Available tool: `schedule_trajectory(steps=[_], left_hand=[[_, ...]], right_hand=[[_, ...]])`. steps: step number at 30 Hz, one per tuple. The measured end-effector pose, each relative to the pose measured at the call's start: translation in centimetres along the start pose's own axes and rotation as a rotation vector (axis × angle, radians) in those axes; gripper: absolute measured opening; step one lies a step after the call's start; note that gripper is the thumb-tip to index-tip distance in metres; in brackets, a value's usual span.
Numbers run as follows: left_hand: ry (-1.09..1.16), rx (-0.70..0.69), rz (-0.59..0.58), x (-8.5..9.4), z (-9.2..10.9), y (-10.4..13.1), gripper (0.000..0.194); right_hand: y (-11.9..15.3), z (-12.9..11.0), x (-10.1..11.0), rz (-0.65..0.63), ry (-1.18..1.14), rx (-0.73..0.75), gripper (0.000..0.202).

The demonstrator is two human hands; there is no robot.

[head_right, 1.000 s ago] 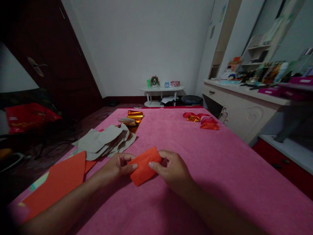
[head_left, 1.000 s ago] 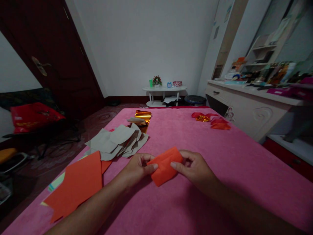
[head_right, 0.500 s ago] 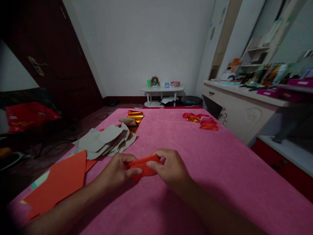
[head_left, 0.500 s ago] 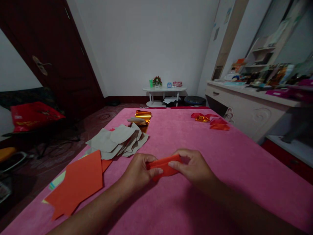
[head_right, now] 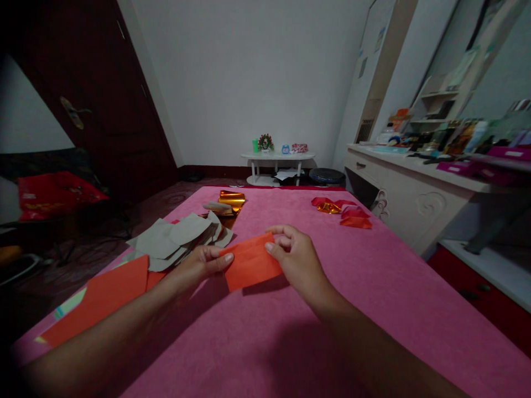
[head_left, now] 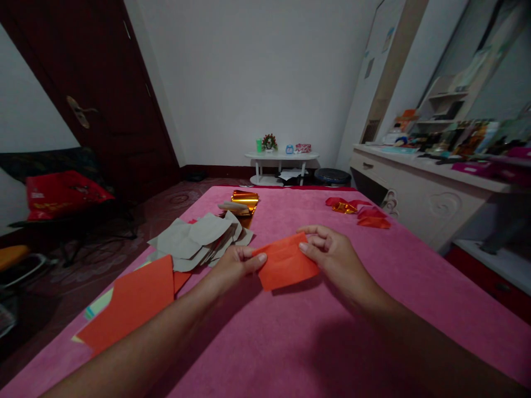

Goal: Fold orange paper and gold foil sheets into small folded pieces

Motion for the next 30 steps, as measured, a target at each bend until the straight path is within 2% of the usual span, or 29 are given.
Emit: schedule_trajectory(steps=[1,3,6,11,15,19,21,23,25,27,30], left_hand=[[0.046,0.027,0.009,0.1,0.4,-0.9,0.031],[0.238,-0.019,0.075,0.2,1.4,-2.8,0.028],[0.346,-0.115,0.123,0.1,2.1,-5.3,0.031],[0.461,-0.224,0.183,0.9,0.7,-7.5,0.034],[0.476,-0.193,0.169,2.1,-0.9,-7.8,0.034],[0.446,-0.131,0.158,2.7,-1.7,-7.7,0.034],[0.422,-0.123,0.160,2.6,-1.8,-7.5,0.041],[0.351,-0.175,0.136,2.3,-1.4,-7.3,0.057],[0.213,-0.273,0.089,1.9,-0.8,-6.9,0.063],[0.056,-0.342,0.042,1.3,-0.3,-6.6,0.056],[-0.085,-0.327,-0.003,0.7,-0.2,-6.4,0.040]], right_hand=[[-0.8,-0.3,0.1,0.031,-0.025,0.005,0.038],[-2.4,-0.7,0.1,0.079,-0.083,0.014,0.046],[-3.8,-0.4,-0.6,0.063,-0.142,0.019,0.041],[-3.7,2.8,-1.6,0.001,-0.057,-0.030,0.026],[-4.0,4.9,-1.1,0.016,-0.081,-0.065,0.022],[-4.7,5.6,-0.5,0.038,-0.110,-0.044,0.020],[-4.9,5.8,0.0,0.076,-0.128,-0.032,0.020],[-4.9,6.1,0.4,0.122,-0.144,-0.029,0.021],[-4.9,6.3,0.8,0.170,-0.158,-0.025,0.022],[-4.9,6.5,1.2,0.216,-0.172,-0.014,0.027],[-4.8,6.5,1.6,0.266,-0.186,0.009,0.031]])
Point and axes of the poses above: each hand's wrist, its own y-axis away from the middle knuckle, its own x-axis out of the back of the hand, z = x × y, the point moved 4 cm from there along -y, towards the middle knuckle, and after that the axes turned 4 degrees about y, right-handed, at the moved point
